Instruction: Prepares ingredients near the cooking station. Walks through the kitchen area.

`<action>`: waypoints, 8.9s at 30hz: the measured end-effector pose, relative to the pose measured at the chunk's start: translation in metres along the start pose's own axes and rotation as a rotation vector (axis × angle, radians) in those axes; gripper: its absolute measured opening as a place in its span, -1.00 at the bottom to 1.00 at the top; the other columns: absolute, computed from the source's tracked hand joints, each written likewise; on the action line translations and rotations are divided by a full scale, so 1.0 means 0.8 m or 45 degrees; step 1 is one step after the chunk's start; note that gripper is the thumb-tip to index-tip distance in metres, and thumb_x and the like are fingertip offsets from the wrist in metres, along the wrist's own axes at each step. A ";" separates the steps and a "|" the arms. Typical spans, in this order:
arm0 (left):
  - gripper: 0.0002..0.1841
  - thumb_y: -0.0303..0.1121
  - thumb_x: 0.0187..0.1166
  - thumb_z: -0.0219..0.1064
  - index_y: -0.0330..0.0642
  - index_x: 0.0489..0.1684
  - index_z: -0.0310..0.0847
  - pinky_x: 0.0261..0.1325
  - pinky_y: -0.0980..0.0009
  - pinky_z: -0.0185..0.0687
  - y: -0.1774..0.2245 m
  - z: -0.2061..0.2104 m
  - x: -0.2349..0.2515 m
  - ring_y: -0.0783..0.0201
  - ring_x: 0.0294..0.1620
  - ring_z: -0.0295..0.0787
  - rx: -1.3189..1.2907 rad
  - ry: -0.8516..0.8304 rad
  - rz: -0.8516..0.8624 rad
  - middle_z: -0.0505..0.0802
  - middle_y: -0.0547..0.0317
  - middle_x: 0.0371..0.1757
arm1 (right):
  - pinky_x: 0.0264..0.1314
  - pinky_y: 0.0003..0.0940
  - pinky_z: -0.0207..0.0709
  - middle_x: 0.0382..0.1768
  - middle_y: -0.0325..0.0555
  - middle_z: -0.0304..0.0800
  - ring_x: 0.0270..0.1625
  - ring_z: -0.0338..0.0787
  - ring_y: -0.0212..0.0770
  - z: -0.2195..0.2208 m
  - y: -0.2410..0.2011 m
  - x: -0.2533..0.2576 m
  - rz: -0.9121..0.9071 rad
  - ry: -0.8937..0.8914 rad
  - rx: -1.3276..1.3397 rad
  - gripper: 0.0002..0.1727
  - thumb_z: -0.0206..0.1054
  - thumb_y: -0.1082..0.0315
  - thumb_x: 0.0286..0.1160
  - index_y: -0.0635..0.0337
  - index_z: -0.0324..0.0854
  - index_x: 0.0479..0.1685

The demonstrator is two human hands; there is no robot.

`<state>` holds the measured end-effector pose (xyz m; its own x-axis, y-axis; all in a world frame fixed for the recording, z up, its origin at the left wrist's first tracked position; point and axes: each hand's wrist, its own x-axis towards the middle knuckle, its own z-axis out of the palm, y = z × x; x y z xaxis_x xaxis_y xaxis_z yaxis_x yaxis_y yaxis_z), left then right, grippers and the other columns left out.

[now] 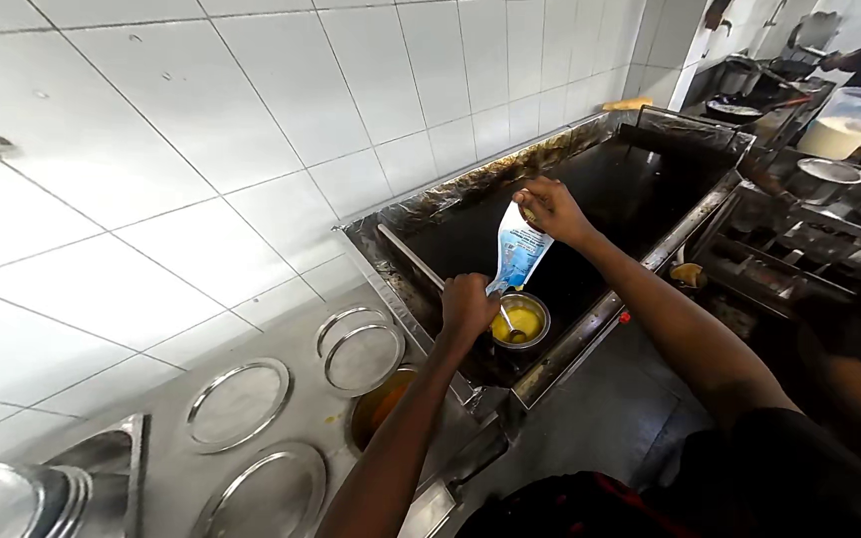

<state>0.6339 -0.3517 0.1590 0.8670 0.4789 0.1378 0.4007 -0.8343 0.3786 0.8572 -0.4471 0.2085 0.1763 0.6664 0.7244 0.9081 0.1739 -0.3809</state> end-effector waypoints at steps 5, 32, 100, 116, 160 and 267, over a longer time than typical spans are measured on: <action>-0.72 -0.16 0.60 0.41 -0.22 -0.34 0.81 0.21 -0.20 0.54 0.001 0.001 0.000 -0.14 -0.07 0.81 -0.011 0.009 0.016 0.87 -0.11 -0.29 | 0.27 0.02 0.36 -0.42 -0.14 0.68 -0.12 0.67 -0.16 0.000 -0.001 -0.002 0.020 0.010 0.007 -0.60 0.14 0.15 0.80 0.19 0.76 -0.30; -0.74 -0.17 0.56 0.47 -0.21 -0.35 0.83 0.18 -0.15 0.53 0.000 0.010 -0.003 -0.18 0.09 0.70 -0.024 0.118 0.068 0.86 -0.07 -0.26 | 0.22 -0.01 0.36 -0.42 -0.11 0.67 -0.14 0.65 -0.13 -0.008 -0.005 -0.007 -0.013 0.032 -0.049 -0.59 0.14 0.14 0.81 0.24 0.76 -0.26; -0.70 -0.14 0.49 0.46 -0.23 -0.36 0.91 0.90 -0.19 -0.61 -0.007 0.017 0.001 -0.03 0.97 -0.44 0.221 0.226 0.293 0.03 0.15 0.96 | 0.26 0.05 0.23 -0.43 -0.15 0.64 -0.13 0.63 -0.14 0.000 -0.010 -0.021 0.033 0.110 -0.040 -0.60 0.15 0.13 0.79 0.18 0.74 -0.32; -0.72 -0.18 0.52 0.44 -0.23 -0.34 0.92 0.88 -0.24 -0.68 0.001 0.012 0.002 0.00 0.97 -0.47 0.238 0.207 0.311 0.03 0.18 0.96 | 0.29 0.08 0.26 -0.41 -0.11 0.67 -0.12 0.66 -0.14 -0.007 -0.009 -0.026 0.036 0.139 -0.023 -0.61 0.16 0.15 0.79 0.22 0.74 -0.30; -0.73 -0.19 0.42 0.52 -0.11 -0.04 0.91 0.86 -0.27 -0.76 0.041 0.060 0.043 -0.01 0.97 -0.44 0.546 -0.206 0.383 0.25 0.31 0.89 | -0.09 -0.25 0.70 -0.28 -0.09 0.77 -0.24 0.76 -0.27 0.005 0.004 -0.300 0.790 0.545 0.311 -0.64 0.09 0.18 0.86 0.25 0.71 -0.07; -0.73 -0.28 0.73 0.24 -0.28 -0.01 0.80 0.12 -0.43 0.59 -0.737 -0.217 -0.628 -0.36 0.04 0.81 0.041 0.208 -0.913 0.87 -0.31 -0.07 | -0.01 -0.31 0.83 -0.04 0.01 0.93 -0.07 0.93 -0.23 0.354 -0.698 -0.493 1.214 -0.338 0.364 -0.72 0.24 0.39 0.68 0.34 0.76 0.15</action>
<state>-0.0891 -0.0533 0.0254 0.3341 0.9425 0.0020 0.8636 -0.3070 0.3999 0.1733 -0.6019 -0.0275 0.6550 0.7505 -0.0875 0.3042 -0.3678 -0.8787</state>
